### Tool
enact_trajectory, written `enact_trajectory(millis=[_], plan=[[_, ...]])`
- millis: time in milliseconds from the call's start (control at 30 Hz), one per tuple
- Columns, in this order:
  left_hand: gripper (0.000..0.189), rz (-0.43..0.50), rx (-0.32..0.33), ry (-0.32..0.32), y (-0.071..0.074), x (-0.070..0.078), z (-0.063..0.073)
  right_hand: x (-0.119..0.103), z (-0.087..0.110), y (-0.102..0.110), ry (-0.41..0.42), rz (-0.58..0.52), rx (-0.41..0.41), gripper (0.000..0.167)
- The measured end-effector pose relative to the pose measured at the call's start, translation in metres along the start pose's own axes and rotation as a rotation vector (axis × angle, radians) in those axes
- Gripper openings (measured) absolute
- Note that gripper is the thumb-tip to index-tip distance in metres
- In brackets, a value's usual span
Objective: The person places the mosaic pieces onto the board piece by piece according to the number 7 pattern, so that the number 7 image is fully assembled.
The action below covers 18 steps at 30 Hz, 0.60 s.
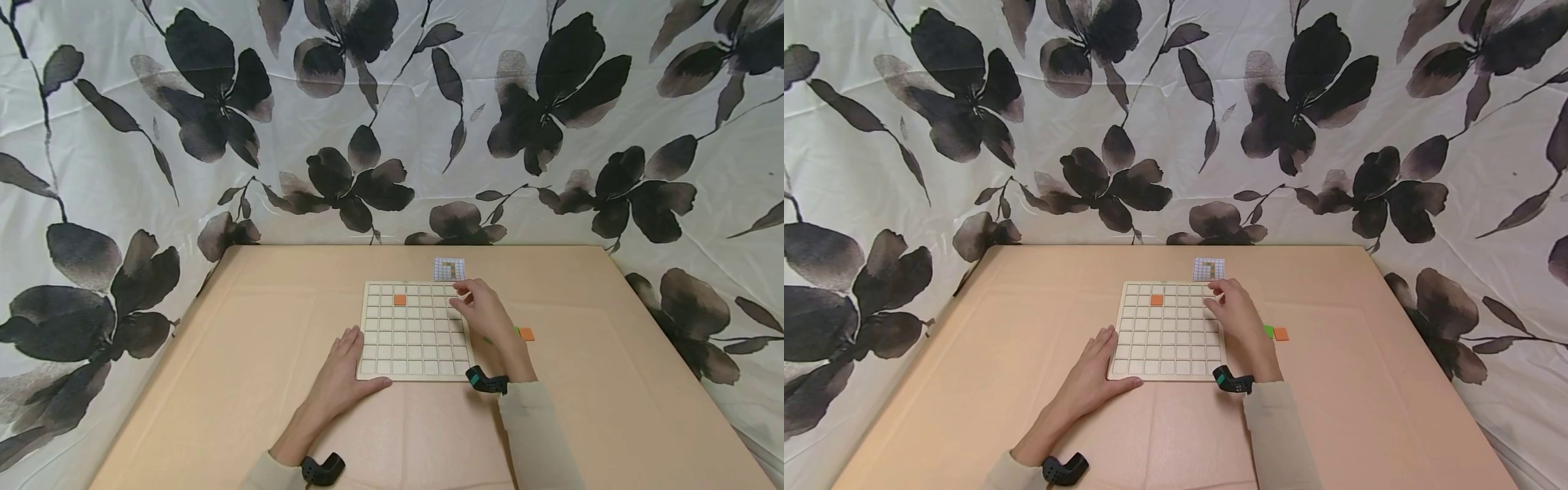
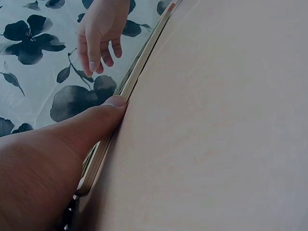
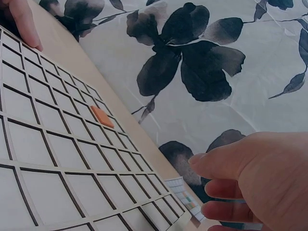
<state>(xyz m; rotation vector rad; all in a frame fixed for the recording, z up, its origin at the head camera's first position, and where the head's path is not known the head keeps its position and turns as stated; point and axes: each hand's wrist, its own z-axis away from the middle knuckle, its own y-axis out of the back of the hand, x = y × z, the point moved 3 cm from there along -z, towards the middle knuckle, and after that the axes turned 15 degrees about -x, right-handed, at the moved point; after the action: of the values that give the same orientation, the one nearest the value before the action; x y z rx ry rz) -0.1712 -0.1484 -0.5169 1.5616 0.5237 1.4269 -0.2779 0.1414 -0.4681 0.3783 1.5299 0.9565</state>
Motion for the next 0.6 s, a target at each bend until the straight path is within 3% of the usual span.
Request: enact_trajectory(millis=[600], plan=[[0.111,0.003,-0.008,0.009,0.0011,0.0020,0.0006,0.0011,-0.0003,0.0016,-0.028,0.004,-0.003,0.042]])
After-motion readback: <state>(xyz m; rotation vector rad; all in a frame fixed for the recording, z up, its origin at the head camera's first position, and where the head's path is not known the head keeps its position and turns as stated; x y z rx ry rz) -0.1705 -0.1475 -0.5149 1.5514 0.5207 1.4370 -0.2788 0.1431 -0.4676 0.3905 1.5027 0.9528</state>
